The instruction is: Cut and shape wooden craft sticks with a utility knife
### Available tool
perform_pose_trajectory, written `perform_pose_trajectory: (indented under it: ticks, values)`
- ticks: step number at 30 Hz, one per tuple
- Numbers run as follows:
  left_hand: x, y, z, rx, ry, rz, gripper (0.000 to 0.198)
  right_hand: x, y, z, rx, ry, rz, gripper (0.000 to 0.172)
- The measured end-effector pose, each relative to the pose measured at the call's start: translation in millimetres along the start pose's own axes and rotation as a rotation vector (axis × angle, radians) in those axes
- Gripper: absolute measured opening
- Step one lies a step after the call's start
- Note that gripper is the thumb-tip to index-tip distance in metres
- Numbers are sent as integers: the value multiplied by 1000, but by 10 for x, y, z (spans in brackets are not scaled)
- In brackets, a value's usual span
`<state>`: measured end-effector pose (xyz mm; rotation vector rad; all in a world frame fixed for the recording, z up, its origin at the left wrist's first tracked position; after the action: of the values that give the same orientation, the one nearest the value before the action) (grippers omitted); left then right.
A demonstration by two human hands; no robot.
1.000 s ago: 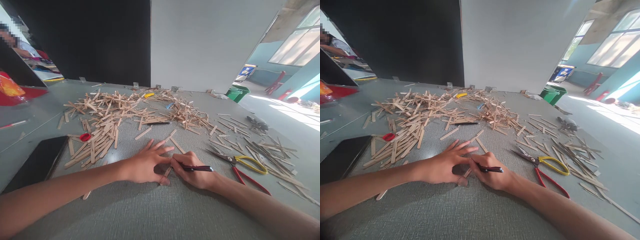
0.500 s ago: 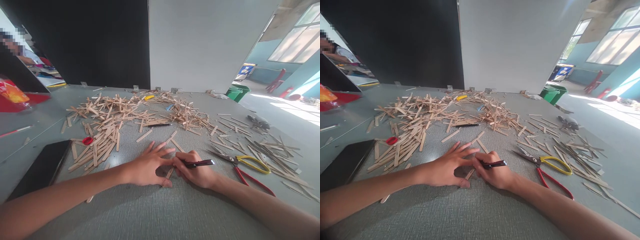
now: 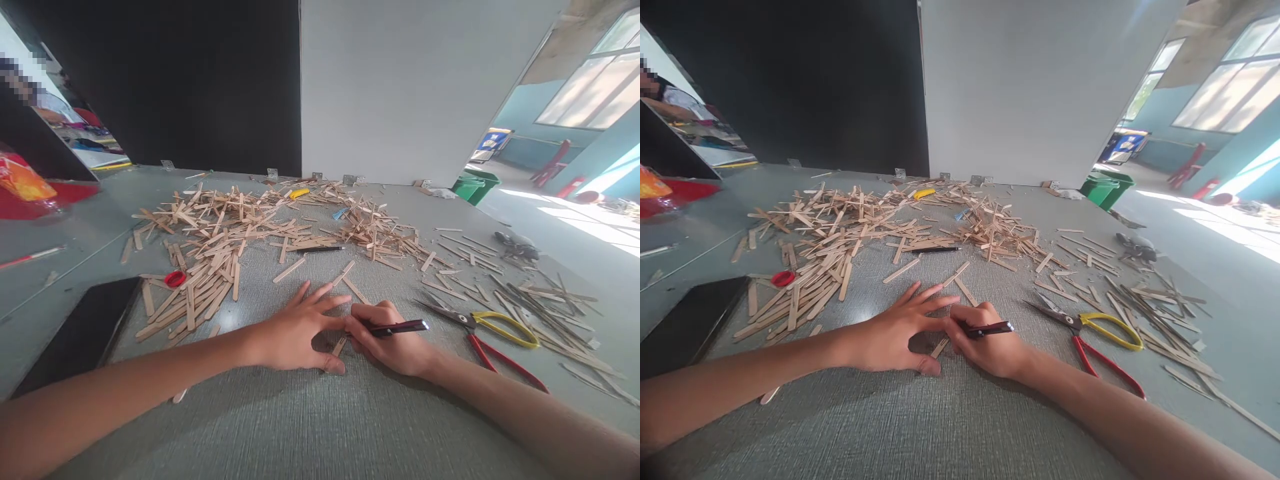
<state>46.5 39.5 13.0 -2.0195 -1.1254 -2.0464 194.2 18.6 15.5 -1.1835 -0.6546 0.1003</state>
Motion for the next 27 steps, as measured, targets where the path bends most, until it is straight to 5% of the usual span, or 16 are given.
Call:
perform_pose_trajectory:
  ticks: [27]
  values:
    - [6, 12, 6, 16, -11, 27, 63, 7, -22, 2, 55, -5, -106, 39]
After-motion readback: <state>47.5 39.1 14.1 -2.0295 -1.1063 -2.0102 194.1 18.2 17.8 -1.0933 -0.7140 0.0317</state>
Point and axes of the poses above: each hand's wrist, its own z-axis towards the middle knuckle, its own x-axis out of the back of the hand, y = z × x, the point moved 6 cm from there along z, towards the middle knuckle, and after that the axes turned 6 degrees about z, right-handed, at the moved point
